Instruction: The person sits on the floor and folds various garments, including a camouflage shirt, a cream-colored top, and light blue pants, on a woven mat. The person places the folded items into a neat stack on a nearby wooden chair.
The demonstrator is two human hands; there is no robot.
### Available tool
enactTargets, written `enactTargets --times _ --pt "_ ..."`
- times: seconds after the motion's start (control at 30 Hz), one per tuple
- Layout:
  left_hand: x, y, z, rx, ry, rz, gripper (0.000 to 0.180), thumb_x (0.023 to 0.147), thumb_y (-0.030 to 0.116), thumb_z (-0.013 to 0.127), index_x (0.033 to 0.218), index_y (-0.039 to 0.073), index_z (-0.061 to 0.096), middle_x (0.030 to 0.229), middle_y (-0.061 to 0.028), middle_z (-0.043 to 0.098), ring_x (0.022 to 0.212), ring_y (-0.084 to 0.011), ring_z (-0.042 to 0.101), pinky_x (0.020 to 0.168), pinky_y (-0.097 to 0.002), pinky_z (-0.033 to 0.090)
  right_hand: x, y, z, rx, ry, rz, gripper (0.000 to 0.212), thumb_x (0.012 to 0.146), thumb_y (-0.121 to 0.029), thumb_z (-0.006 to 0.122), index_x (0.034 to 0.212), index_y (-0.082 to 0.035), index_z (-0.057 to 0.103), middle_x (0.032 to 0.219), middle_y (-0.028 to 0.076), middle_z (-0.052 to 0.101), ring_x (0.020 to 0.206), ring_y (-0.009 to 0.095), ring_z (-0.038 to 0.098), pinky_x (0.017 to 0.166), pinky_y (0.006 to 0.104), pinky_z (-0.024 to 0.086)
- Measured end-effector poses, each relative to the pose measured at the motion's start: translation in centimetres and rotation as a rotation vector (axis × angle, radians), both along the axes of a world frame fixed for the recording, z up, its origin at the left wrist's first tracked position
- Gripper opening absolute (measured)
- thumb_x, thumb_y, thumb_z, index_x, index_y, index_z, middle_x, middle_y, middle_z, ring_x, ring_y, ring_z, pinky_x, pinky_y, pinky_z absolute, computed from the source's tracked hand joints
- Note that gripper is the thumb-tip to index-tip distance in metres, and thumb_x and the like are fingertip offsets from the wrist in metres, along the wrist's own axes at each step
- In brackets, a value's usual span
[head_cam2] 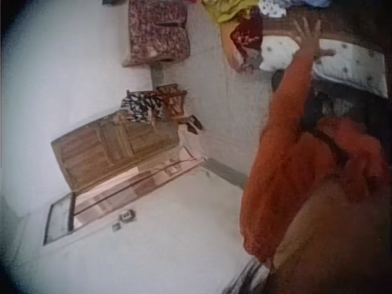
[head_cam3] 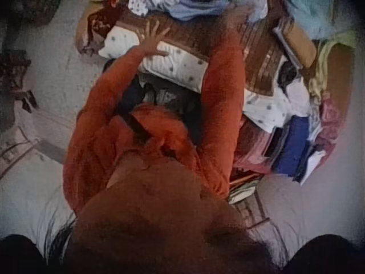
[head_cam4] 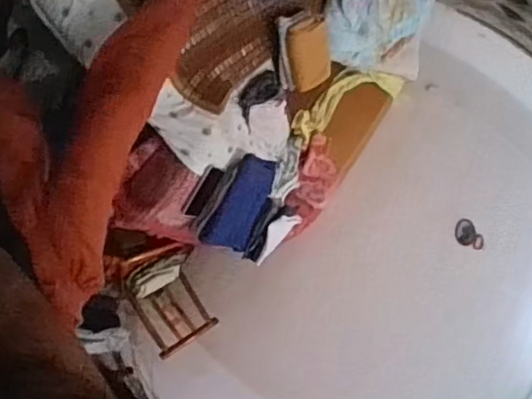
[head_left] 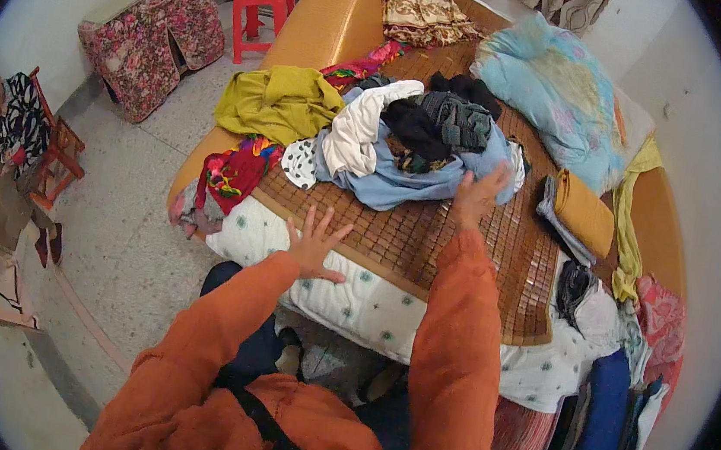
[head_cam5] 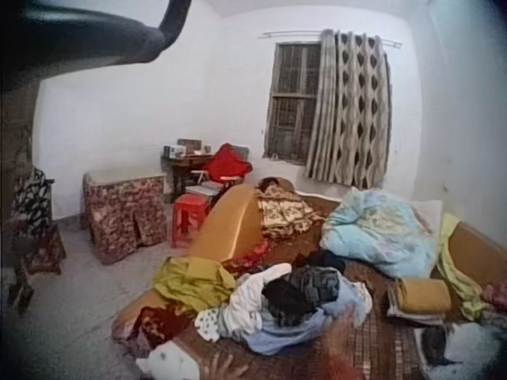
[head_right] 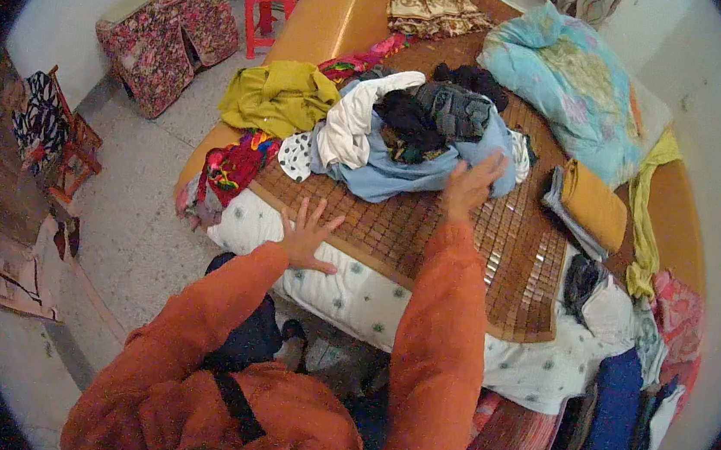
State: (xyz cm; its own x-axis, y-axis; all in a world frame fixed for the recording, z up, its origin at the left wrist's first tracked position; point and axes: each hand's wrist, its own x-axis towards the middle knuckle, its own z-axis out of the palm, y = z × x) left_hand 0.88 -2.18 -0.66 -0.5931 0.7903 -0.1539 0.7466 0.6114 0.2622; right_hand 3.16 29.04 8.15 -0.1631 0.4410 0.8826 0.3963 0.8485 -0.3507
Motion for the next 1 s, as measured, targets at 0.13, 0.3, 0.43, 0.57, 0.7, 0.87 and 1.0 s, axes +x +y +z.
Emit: enactTargets --times 0.13,0.3,0.43,0.57,0.7,0.87,1.0 --pt "-0.3 0.3 -0.2 0.011 -0.009 -0.005 0.111 0.054 0.080 0.055 0.142 0.031 0.010 0.147 -0.0166 -0.013 0.130 -0.0464 -0.019 0.087 -0.0756 -0.003 -1.2 7.9 0.2 -0.480 -0.510 -0.024 0.038 0.078 -0.019 0.056 0.105 0.008 0.055 0.101 0.030 0.056 0.102 0.038 0.054 0.088 0.0425 0.042" --pt "-0.1 0.3 -0.7 0.038 -0.010 -0.025 0.110 0.055 0.079 0.056 0.142 0.030 0.011 0.147 -0.0173 -0.014 0.130 -0.0463 -0.019 0.087 -0.0758 -0.003 -6.3 13.8 14.3 0.203 -0.740 0.129 0.044 0.087 -0.032 0.041 0.097 0.008 0.057 0.102 0.025 0.059 0.088 0.041 0.055 0.075 0.0432 0.043" --pt "0.0 0.4 -0.1 0.023 -0.056 -0.024 0.110 0.055 0.079 0.056 0.143 0.030 0.010 0.147 -0.0166 -0.015 0.129 -0.0459 -0.021 0.088 -0.0752 -0.004 -7.4 8.7 30.1 -0.148 0.226 0.735 0.026 0.086 -0.023 0.047 0.096 0.000 0.055 0.091 0.018 0.060 0.085 0.031 0.056 0.077 0.0409 0.044" --pt "0.1 0.5 0.0 0.010 -0.055 -0.018 0.111 0.053 0.080 0.055 0.142 0.033 0.008 0.147 -0.0143 -0.016 0.130 -0.0442 -0.022 0.089 -0.0739 -0.006 0.1 0.7 34.3 0.270 0.006 0.323 0.026 0.080 -0.007 0.050 0.106 -0.001 0.054 0.098 0.016 0.059 0.094 0.029 0.057 0.085 0.0388 0.044" --pt "-0.3 -0.3 -0.2 -0.034 -0.053 0.019 0.112 0.054 0.080 0.056 0.142 0.034 0.005 0.147 -0.0132 -0.017 0.130 -0.0431 -0.022 0.091 -0.0726 -0.007 8.0 -5.9 26.1 0.656 0.059 0.108 0.039 0.075 -0.004 0.059 0.112 0.002 0.051 0.108 0.017 0.056 0.102 0.033 0.053 0.088 0.0388 0.041" --pt "0.4 0.4 1.4 -0.126 -0.019 0.000 0.109 0.058 0.076 0.056 0.143 0.030 0.006 0.148 -0.0135 -0.014 0.130 -0.0422 -0.023 0.091 -0.0730 -0.004 22.0 -14.3 9.8 -0.023 0.039 0.500 0.035 0.089 -0.012 0.050 0.118 0.006 0.044 0.116 0.018 0.049 0.104 0.027 0.050 0.091 0.0397 0.039" --pt "-0.1 0.7 -0.3 -0.227 0.059 0.024 0.099 0.067 0.065 0.056 0.144 0.024 0.009 0.148 -0.0133 -0.012 0.129 -0.0421 -0.025 0.091 -0.0728 -0.004 28.2 -19.6 0.0 -1.108 0.245 0.927 0.017 0.087 -0.016 0.055 0.097 -0.002 0.055 0.089 0.003 0.053 0.081 0.012 0.049 0.075 0.0278 0.042"
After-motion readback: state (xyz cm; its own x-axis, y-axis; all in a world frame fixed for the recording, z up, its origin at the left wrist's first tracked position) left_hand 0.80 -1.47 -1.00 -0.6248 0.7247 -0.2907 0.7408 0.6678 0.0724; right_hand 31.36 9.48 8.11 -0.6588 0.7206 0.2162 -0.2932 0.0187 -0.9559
